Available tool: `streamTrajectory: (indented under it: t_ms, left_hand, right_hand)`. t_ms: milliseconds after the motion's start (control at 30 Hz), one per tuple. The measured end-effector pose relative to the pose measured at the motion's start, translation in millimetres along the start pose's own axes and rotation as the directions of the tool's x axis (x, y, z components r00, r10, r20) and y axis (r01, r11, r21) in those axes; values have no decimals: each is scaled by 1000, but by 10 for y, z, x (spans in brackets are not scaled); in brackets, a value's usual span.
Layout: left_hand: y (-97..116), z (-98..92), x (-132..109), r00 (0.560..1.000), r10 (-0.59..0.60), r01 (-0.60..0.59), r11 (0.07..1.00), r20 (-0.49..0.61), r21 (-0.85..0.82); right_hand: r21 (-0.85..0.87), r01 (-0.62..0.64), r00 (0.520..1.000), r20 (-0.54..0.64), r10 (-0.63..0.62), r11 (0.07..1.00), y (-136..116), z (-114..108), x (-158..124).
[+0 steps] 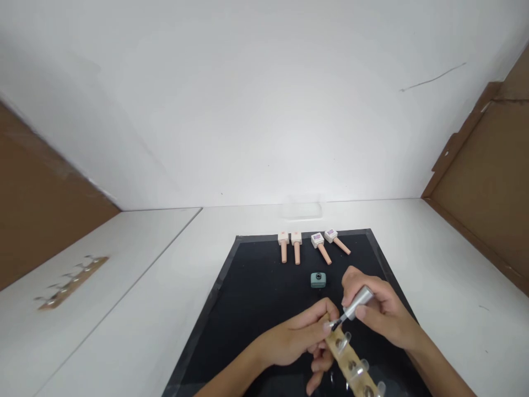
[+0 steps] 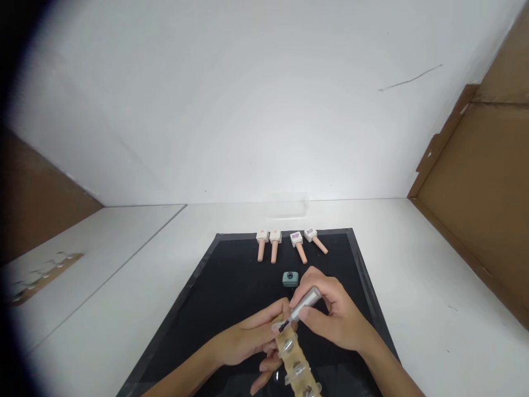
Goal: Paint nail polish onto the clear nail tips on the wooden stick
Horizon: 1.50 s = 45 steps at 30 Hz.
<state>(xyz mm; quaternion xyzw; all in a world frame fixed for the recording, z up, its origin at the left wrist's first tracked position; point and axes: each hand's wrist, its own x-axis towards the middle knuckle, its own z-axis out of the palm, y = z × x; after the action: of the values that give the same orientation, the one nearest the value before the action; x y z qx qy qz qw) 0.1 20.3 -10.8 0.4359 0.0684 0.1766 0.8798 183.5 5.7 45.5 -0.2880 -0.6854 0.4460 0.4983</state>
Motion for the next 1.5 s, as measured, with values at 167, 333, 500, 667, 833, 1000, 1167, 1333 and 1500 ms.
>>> streamTrajectory:
  t_ms: [167,333,500,667,833,1000,1167,1333,1500]
  left_hand:
    - [18,39,6,1000,7,-5,998,-28,61]
    - [41,63,19,1000,1,1,997,-27,82]
    - [57,73,20,998,-21,27,994,-52,108]
    - [47,61,22,999,-17,20,996,-34,91]
    - [69,80,21,999,-26,32,991,-48,130]
    - [55,81,21,998,-25,33,990,-62,134]
    - [44,64,20,998,-21,29,988,-57,151]
    - [53,57,23,997,-51,59,988,-59,144]
    - [63,36,21,990,-117,131,970,-79,207]
  right_hand:
    - [43,-4,997,-80,7,999,23,-13,-10]
    - [5,-25,1000,0,25,1000,27,-13,-11]
    - [20,-21,999,-50,22,1000,26,-8,-4]
    - [-26,-52,999,-15,51,998,1,2,11]
    - [15,-55,998,-35,55,998,-1,-2,3]
    - [24,-111,993,-33,112,994,28,-8,-1]
    - [56,-84,995,-41,87,995,29,3,4]
    - [8,-124,992,-20,124,992,-2,-5,-2]
    - [18,-86,996,-11,86,996,8,-20,-4]
